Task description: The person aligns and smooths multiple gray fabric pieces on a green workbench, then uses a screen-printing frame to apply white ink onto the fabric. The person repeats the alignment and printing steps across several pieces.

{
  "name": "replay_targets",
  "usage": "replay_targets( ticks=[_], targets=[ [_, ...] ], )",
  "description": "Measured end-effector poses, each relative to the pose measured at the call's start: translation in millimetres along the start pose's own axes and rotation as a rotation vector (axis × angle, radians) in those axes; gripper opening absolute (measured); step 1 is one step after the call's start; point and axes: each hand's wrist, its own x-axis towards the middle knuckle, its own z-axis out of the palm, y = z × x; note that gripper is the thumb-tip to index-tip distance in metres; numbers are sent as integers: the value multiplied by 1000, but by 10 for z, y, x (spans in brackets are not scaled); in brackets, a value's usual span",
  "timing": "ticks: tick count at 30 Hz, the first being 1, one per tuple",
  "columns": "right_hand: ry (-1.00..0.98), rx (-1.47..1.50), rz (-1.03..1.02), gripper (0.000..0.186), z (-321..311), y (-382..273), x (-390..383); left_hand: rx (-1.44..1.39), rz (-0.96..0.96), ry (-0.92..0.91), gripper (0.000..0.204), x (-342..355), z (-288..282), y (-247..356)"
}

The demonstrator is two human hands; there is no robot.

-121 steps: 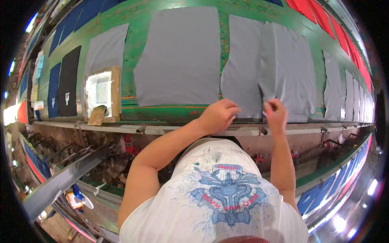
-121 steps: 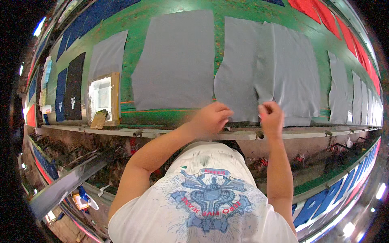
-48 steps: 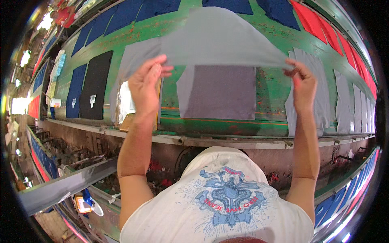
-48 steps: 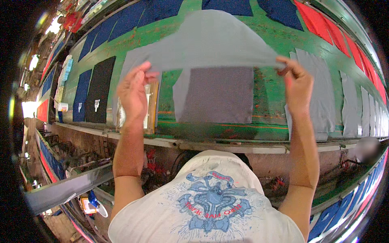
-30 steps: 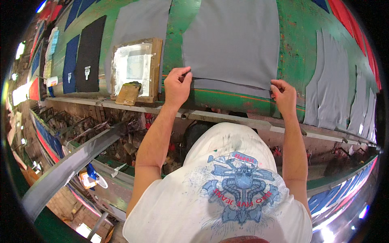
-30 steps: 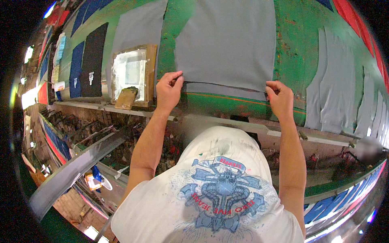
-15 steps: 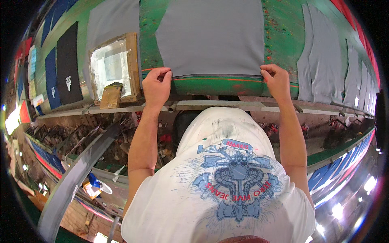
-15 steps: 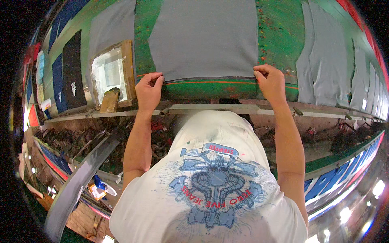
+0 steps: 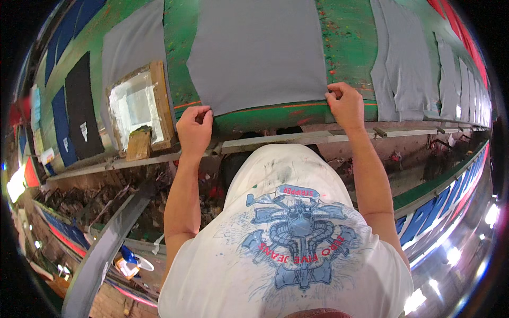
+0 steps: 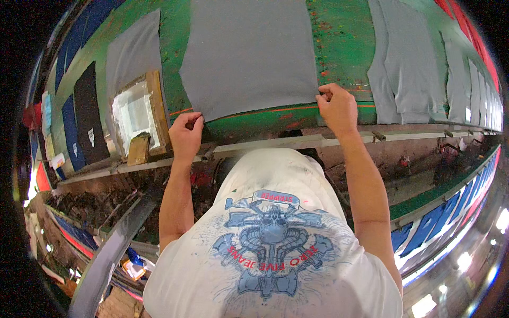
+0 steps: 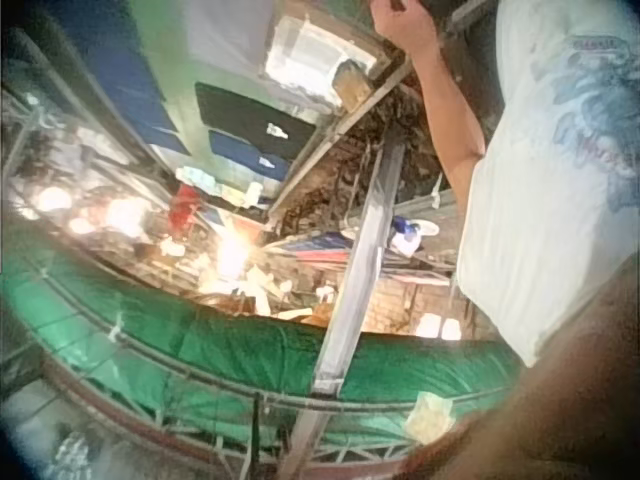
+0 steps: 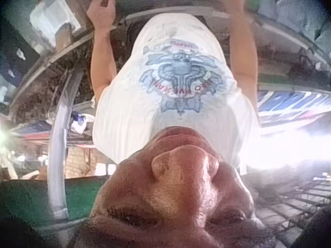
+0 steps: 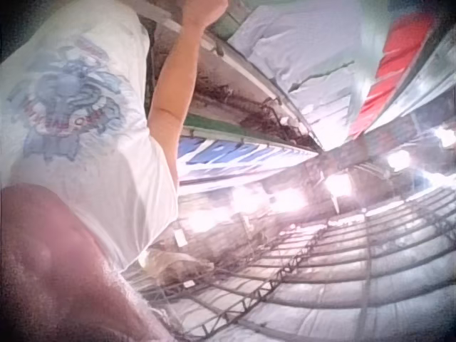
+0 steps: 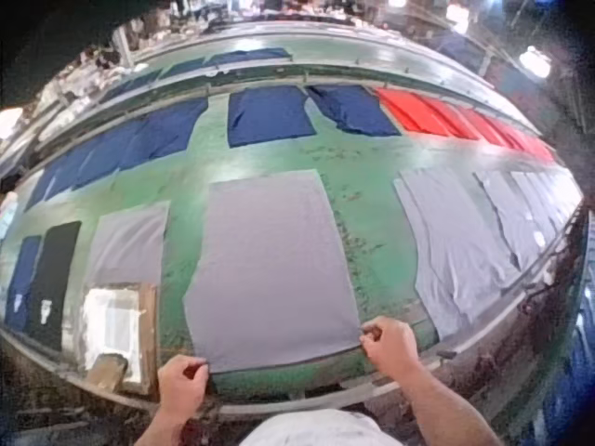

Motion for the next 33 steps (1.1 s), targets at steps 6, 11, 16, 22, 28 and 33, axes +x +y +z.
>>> replay_targets(
  ticks=[6,11,16,22,28,33],
  targets=[
    [-5,-161,132,30,-52,-126,-38,281,427,85,37,30,45,205],
    [-38,-172,118,32,-10,-242,-51,301,651,-216,41,213,262,316],
    [29,-183,81,29,32,-272,-127,264,696,-235,40,289,308,178],
    [17,-177,31,28,123,-176,-84,266,724,-239,42,282,319,108],
    [-241,282,42,35,71,-373,57,300,816,-169,55,240,281,147],
    [-222,1017,-209,25,-237,-1056,407,358,675,-83,49,346,398,225]
  ],
)
